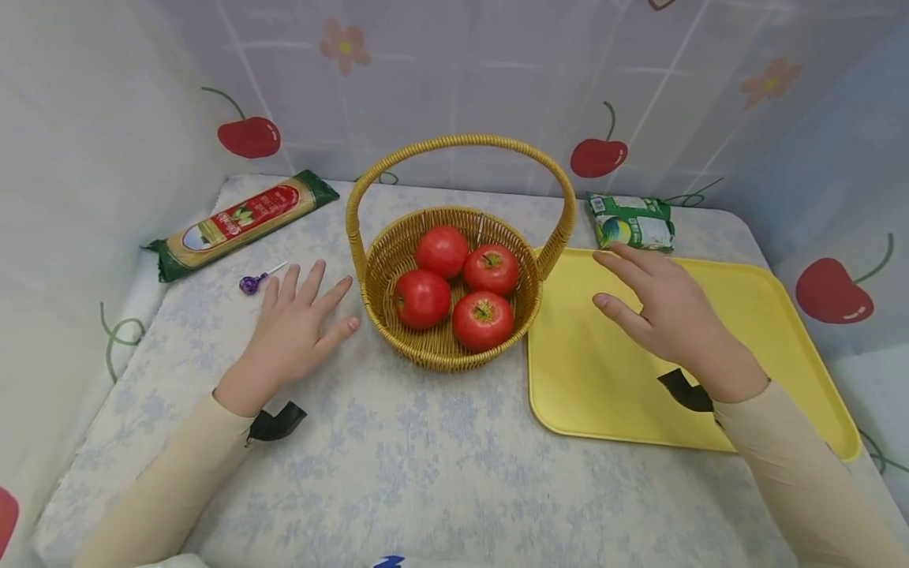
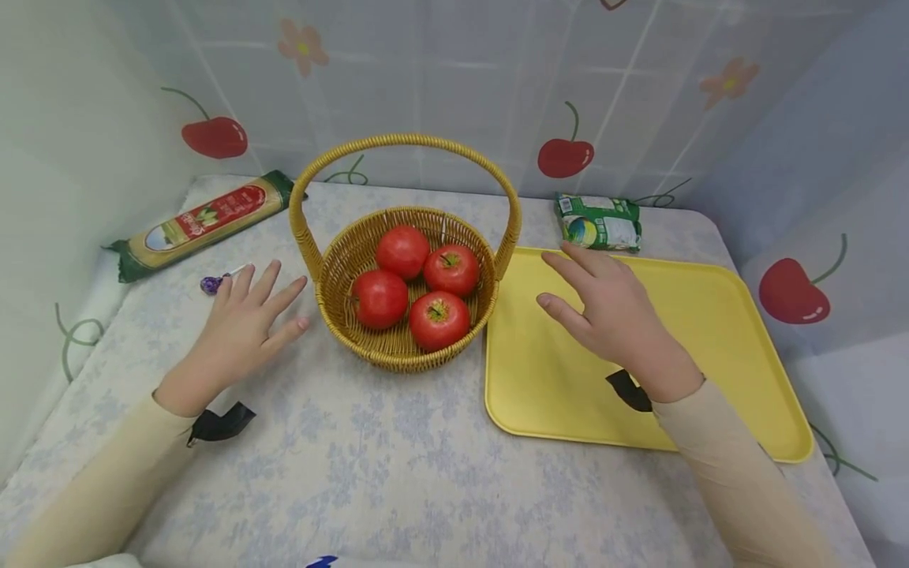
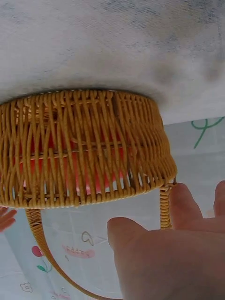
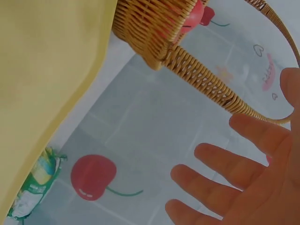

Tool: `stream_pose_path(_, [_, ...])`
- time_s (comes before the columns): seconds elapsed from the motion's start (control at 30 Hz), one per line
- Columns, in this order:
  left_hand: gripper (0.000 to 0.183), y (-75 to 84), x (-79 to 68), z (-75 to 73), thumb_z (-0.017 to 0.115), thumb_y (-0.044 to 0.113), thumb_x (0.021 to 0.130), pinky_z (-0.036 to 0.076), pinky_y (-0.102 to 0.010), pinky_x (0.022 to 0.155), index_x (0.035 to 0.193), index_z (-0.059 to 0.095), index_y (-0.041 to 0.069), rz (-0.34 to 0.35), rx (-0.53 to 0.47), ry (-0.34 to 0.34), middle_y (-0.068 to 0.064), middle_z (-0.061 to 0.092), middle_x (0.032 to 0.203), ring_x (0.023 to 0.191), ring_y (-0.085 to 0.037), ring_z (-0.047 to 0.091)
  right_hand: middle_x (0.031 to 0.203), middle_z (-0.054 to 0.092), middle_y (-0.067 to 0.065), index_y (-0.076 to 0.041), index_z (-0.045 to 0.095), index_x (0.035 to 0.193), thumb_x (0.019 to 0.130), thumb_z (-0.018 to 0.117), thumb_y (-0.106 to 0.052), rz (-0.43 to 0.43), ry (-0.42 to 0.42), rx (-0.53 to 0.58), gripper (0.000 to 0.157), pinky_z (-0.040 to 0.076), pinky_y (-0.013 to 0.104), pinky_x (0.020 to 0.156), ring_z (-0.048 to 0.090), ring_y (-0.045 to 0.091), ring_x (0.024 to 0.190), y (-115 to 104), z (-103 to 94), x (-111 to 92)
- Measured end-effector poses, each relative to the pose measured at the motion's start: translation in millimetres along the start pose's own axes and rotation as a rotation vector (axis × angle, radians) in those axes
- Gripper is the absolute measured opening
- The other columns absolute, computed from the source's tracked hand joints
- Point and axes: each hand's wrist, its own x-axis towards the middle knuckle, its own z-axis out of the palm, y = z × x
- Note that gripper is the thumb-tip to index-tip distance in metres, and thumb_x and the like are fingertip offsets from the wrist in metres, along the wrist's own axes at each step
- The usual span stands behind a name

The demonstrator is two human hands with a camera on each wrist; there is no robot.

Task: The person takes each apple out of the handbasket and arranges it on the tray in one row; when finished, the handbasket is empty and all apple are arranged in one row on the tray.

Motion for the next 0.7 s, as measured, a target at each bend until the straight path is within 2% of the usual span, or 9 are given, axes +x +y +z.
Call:
stream_pose_path(0.17, [0.067, 9.1, -10.1, 2.5, 0.049, 0.055, 0.104, 0.004, -0.074, 0.120, 0.158, 0.040, 0.017, 0.033, -0.011, 0.001, -0.025, 0.019, 0.168, 0.153, -0.057, 0.009, 0.141, 0.059, 0.024, -0.005, 0.061, 0.138, 0.091, 0.075, -0.023, -0.142, 0.014, 0.044, 0.052, 0.046, 0.064, 0.104, 0.057, 0.045, 0.127, -8, 5.4, 7])
stream_pose_path(0.27, [0.067, 16.9, -14.9, 3.0, 0.052, 0.054, 0.103, 0.006, -0.073, 0.121, 0.157, 0.041, 0.017, 0.061, -0.010, 0.006, -0.024, 0.021, 0.168, 0.153, -0.056, 0.011, 0.139, 0.061, 0.024, -0.005, 0.063, 0.136, 0.087, 0.078, -0.019, -0.194, 0.001, 0.064, 0.053, 0.048, 0.062, 0.102, 0.060, 0.043, 0.124, -13, 10.6, 11])
stream_pose_path(0.47, [0.065, 31.1, -19.8, 7.5, 0.060, 0.050, 0.100, 0.011, -0.074, 0.120, 0.154, 0.046, 0.016, 0.136, -0.007, 0.046, -0.023, 0.028, 0.166, 0.152, -0.054, 0.018, 0.133, 0.066, 0.022, -0.005, 0.065, 0.132, 0.087, 0.080, -0.022, -0.248, -0.054, 0.089, 0.050, 0.052, 0.059, 0.098, 0.064, 0.040, 0.120, -22, 25.3, 23])
stream_pose_path(0.7, [0.060, 43.4, -17.0, 15.8, 0.060, 0.048, 0.100, 0.013, -0.072, 0.120, 0.150, 0.052, 0.016, 0.197, -0.024, 0.059, -0.020, 0.033, 0.165, 0.153, -0.051, 0.021, 0.132, 0.066, 0.018, -0.005, 0.066, 0.131, 0.092, 0.076, -0.031, -0.240, -0.123, 0.156, 0.048, 0.054, 0.053, 0.100, 0.065, 0.036, 0.119, -38, 43.6, 39])
